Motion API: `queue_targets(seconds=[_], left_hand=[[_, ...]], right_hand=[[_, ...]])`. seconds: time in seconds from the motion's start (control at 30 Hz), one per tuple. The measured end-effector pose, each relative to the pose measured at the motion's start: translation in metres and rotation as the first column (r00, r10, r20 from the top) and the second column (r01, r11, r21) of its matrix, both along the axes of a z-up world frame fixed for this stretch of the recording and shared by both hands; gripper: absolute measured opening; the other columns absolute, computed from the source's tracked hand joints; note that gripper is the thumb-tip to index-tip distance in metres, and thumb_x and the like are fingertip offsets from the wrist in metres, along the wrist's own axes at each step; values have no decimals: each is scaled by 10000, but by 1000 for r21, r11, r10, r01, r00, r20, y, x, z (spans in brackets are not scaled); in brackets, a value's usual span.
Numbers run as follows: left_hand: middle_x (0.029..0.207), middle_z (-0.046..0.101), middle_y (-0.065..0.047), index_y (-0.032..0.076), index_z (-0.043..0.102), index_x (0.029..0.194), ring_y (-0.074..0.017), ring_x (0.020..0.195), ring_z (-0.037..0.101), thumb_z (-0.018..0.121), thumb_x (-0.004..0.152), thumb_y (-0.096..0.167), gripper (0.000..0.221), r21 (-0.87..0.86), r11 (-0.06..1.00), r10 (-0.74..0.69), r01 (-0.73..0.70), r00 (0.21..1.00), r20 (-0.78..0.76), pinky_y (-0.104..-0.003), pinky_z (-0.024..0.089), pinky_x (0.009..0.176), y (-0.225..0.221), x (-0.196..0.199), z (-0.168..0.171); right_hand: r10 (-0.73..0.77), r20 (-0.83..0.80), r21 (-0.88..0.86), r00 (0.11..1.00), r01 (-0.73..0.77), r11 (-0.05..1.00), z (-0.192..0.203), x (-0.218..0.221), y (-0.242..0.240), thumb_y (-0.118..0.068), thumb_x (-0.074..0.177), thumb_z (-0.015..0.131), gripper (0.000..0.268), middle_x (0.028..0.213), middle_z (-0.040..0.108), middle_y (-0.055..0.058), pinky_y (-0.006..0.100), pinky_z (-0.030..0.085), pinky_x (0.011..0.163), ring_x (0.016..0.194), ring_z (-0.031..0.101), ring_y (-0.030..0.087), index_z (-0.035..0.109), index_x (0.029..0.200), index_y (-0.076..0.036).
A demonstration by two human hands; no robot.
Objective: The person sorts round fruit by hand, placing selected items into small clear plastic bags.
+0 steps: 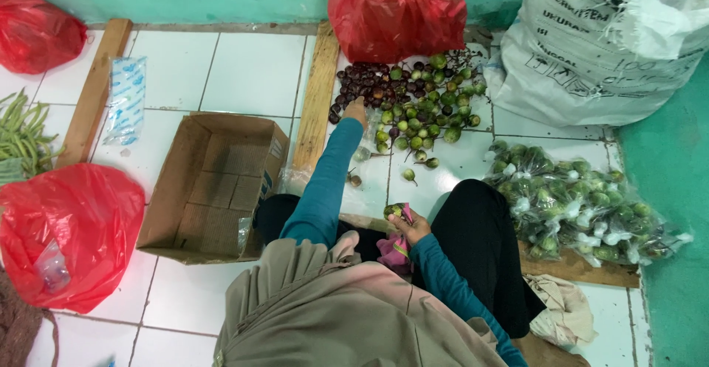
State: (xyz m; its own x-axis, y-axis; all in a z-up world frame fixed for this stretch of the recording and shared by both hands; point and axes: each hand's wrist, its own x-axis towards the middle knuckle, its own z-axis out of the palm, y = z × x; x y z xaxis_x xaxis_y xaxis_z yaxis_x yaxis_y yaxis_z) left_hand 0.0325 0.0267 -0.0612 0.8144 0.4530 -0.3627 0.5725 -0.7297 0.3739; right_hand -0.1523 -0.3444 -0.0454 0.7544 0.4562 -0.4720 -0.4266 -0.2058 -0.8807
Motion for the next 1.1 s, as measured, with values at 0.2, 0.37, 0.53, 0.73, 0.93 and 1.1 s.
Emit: queue_targets(seconds=[0.2, 0.37, 0.53, 0.73, 0.93, 1.1], left_hand=[[1313, 636, -190, 98, 663, 1227, -345, 1154, 670, 545, 1058, 97, 206, -518, 823, 384, -234, 901, 203, -469, 650, 869, -15, -67, -8], [1101, 757, -68, 179, 743, 1070, -306, 1018, 736, 682, 984, 172, 105, -26, 1000, 2, 12, 887, 461, -461, 646, 866, -43, -156, 35], [1470, 549, -94, 145, 681, 1047, -432, 1213, 637, 652, 1019, 123, 46, -91, 980, -94, 178, 811, 577, -544, 596, 975, -92, -248, 119], [1493, 507, -70, 230, 700, 1086, -370, 1356, 517, 643, 1057, 211, 67, 101, 948, -285, 302, 661, 694, -432, 517, 1081, -112, -270, 98], [1570, 431, -160, 125, 672, 1101, -412, 1447, 406, 586, 1088, 147, 90, 119, 937, -303, 328, 595, 744, -485, 454, 1161, -119, -271, 114], [1565, 423, -202, 109, 660, 1121, -442, 1410, 432, 587, 1093, 157, 91, 179, 933, -336, 311, 583, 739, -491, 510, 1117, -111, -272, 95]], right_hand=[[18, 10, -22, 1000, -18, 1000, 9, -2, -1, -343, 778, 974, 744, 1117, 740, 208, 409, 637, 774, 923, 718, 269, 658, 1370, -20], [72, 109, -52, 991, -67, 996, 51, -18, 3, -356, 792, 946, 724, 1219, 703, 248, 525, 540, 1015, 1155, 665, 379, 655, 1346, 9], [-34, 110, 63, 993, 27, 998, 61, -4, 1, -275, 863, 906, 346, 767, 701, 107, 352, 589, 667, 687, 667, 189, 737, 1037, -27], [-16, 220, 152, 975, -18, 988, 119, 26, 28, -312, 791, 966, 630, 1021, 735, 155, 398, 602, 819, 878, 709, 215, 677, 1277, -33], [270, 530, -189, 804, -199, 962, 125, 47, 89, -504, 747, 951, 729, 1179, 722, 202, 553, 505, 1052, 1191, 639, 418, 695, 1290, -91], [543, 494, -530, 679, -260, 807, 99, 60, 112, -594, 851, 834, 735, 1236, 723, 166, 578, 515, 1024, 1190, 655, 402, 640, 1383, -126]])
